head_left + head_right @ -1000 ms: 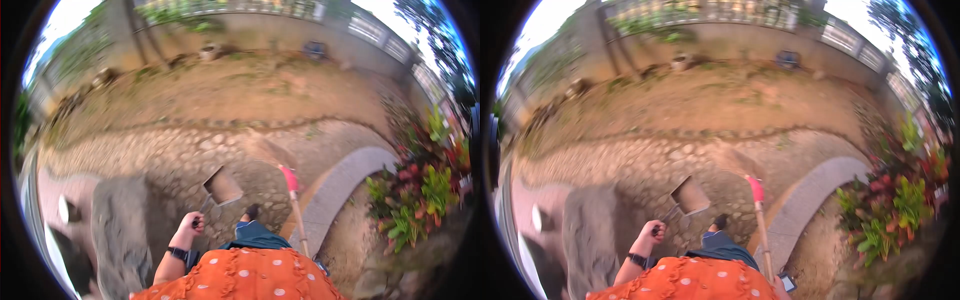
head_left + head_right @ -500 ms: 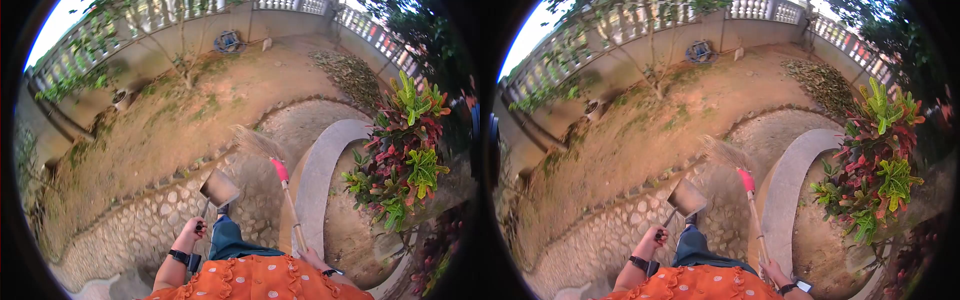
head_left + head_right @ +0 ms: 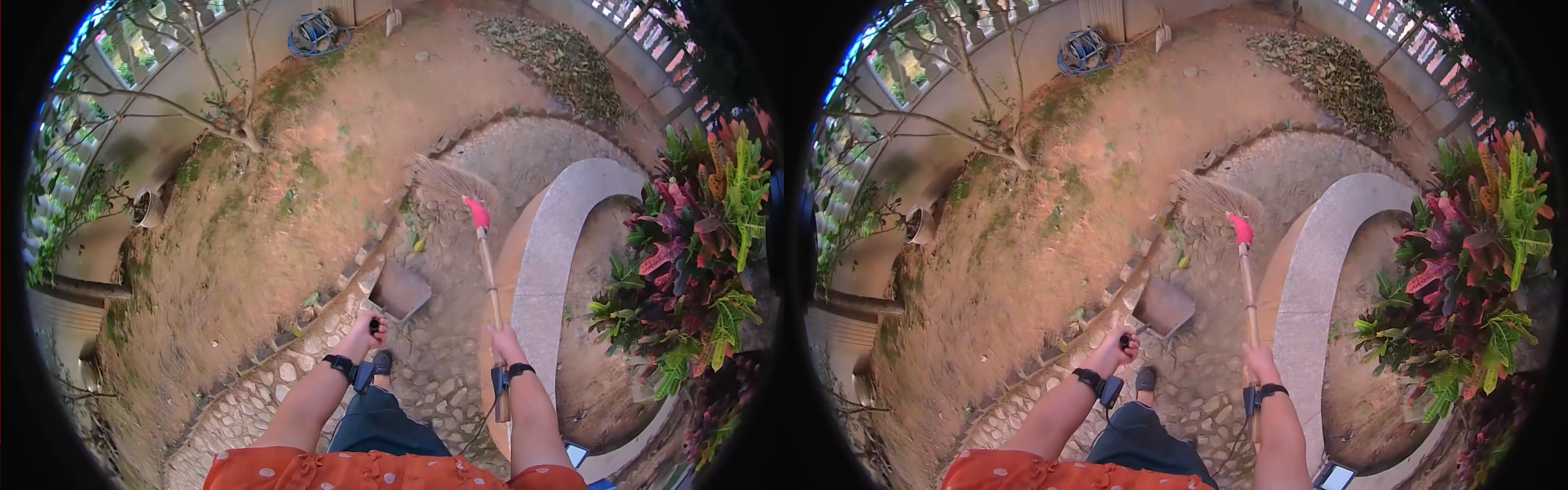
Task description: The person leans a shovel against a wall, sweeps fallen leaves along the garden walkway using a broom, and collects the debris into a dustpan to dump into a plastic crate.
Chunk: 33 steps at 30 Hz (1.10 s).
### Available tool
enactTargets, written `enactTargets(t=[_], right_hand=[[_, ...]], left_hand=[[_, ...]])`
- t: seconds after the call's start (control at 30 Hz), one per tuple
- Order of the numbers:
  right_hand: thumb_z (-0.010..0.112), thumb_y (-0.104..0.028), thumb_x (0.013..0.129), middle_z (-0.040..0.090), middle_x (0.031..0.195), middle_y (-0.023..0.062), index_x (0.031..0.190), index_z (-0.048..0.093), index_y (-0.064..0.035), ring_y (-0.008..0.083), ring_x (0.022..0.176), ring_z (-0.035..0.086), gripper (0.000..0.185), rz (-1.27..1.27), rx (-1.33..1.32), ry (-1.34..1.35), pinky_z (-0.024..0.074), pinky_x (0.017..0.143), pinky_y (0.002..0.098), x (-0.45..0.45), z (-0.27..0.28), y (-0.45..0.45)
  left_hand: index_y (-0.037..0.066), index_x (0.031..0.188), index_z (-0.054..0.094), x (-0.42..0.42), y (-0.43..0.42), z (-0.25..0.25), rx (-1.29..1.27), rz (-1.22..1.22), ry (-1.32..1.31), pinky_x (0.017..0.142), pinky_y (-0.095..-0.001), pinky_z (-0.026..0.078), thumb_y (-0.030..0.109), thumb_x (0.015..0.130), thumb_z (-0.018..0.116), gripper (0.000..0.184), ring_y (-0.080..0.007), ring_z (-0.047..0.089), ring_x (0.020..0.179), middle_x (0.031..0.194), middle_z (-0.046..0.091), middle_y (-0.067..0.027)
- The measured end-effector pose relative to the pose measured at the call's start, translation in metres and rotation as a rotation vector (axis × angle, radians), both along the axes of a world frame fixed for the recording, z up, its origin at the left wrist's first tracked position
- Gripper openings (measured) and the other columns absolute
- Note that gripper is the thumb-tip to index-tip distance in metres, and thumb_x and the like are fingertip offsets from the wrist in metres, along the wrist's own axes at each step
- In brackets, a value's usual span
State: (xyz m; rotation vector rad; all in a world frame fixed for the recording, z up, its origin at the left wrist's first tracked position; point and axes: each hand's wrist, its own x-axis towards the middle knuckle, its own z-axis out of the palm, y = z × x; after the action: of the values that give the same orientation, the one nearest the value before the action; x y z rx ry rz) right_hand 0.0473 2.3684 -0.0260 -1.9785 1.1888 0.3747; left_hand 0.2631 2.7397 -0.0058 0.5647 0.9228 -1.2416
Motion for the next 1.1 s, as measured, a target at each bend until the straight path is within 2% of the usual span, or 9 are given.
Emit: enactTargets(t=[0.1,0.2,0.3,0.37,0.5,0.63,0.87,1.0,1.1], right_hand=[[0.068,-0.027,0.089,0.069,0.084,0.0195,0.109,0.063,0.0055,0.0334,0.078,0.071,0.039,-0.117,0.15,0.119,0.057,0.069,0.0437,0.032,0.043,0.027],[0.069,-0.035,0.087,0.068,0.101,0.0318,0.117,0.059,0.0077,0.0444,0.1,0.067,0.053,0.105,0.068,0.234,0.0547,0.085,0.0486,-0.032,0.062,0.049],[0.069,-0.038,0.088,0.065,0.106,0.0328,0.122,0.051,0.0058,0.0513,0.1,0.063,0.058,0.177,0.051,0.337,0.0536,0.084,0.0506,-0.114,0.11,0.067],[0.071,-0.036,0.087,0.068,0.096,0.0279,0.117,0.052,0.0062,0.044,0.085,0.069,0.055,0.02,0.189,0.497,0.0561,0.073,0.0485,-0.121,0.184,0.085],[0.068,-0.024,0.089,0.067,0.076,0.0143,0.117,0.055,0.0021,0.0206,0.056,0.066,0.04,-0.075,0.356,0.501,0.0536,0.051,0.0358,-0.22,0.237,0.099],[0.069,-0.019,0.093,0.063,0.072,0.0081,0.114,0.055,-0.0003,0.0161,0.052,0.06,0.032,-0.223,0.386,0.424,0.0522,0.047,0.0342,-0.257,0.274,0.124],[0.067,-0.028,0.093,0.061,0.073,0.0064,0.113,0.058,-0.0012,0.0159,0.059,0.06,0.035,-0.179,0.235,0.201,0.0501,0.052,0.035,-0.148,0.19,0.06],[0.066,-0.03,0.091,0.066,0.086,0.0157,0.119,0.058,0.0007,0.0238,0.071,0.065,0.042,-0.063,0.076,0.018,0.0547,0.063,0.0393,-0.085,0.022,-0.015],[0.067,-0.03,0.09,0.069,0.093,0.0217,0.122,0.055,0.0025,0.0323,0.084,0.069,0.048,-0.085,0.142,0.097,0.056,0.074,0.0436,0.006,0.06,-0.008]], left_hand=[[0.01,0.071,0.048,0.032,-0.038,-0.014,0.055,0.106,0.023,0.038,-0.0234,0.032,0.017,0.084,0.056,0.017,-0.0127,0.048,0.047,0.061,0.051,-0.0011],[0.01,0.073,0.047,0.062,-0.064,-0.032,0.064,0.148,0.028,0.038,-0.0235,0.032,0.014,0.085,0.056,0.015,-0.0137,0.048,0.048,0.061,0.051,-0.0017],[0.009,0.074,0.047,0.087,-0.103,-0.028,0.077,0.107,0.005,0.038,-0.0243,0.032,0.013,0.085,0.054,0.013,-0.0151,0.048,0.048,0.061,0.05,-0.0037],[0.009,0.074,0.047,0.087,-0.129,-0.027,0.106,0.072,-0.001,0.037,-0.0254,0.032,0.013,0.086,0.05,0.013,-0.0163,0.047,0.047,0.059,0.049,-0.0055],[0.01,0.072,0.047,0.082,-0.148,-0.03,0.194,0.121,-0.073,0.037,-0.027,0.032,0.011,0.085,0.049,0.013,-0.0168,0.045,0.046,0.058,0.048,-0.0063],[0.011,0.072,0.046,0.066,-0.113,-0.047,0.12,0.144,-0.032,0.038,-0.0275,0.032,0.012,0.082,0.054,0.012,-0.0158,0.046,0.047,0.058,0.049,-0.0052],[0.011,0.074,0.044,0.022,-0.048,-0.012,0.11,0.18,0.083,0.04,-0.0263,0.031,0.012,0.082,0.057,0.016,-0.0136,0.047,0.048,0.061,0.05,-0.0011],[0.01,0.078,0.047,0.012,-0.033,0.012,0.135,0.179,0.131,0.038,-0.0233,0.03,0.009,0.083,0.058,0.012,-0.0114,0.048,0.047,0.065,0.053,-0.0012],[0.01,0.074,0.045,0.015,-0.021,-0.015,0.143,0.247,0.187,0.038,-0.0248,0.031,0.009,0.08,0.058,0.014,-0.0136,0.048,0.047,0.062,0.05,-0.002]])
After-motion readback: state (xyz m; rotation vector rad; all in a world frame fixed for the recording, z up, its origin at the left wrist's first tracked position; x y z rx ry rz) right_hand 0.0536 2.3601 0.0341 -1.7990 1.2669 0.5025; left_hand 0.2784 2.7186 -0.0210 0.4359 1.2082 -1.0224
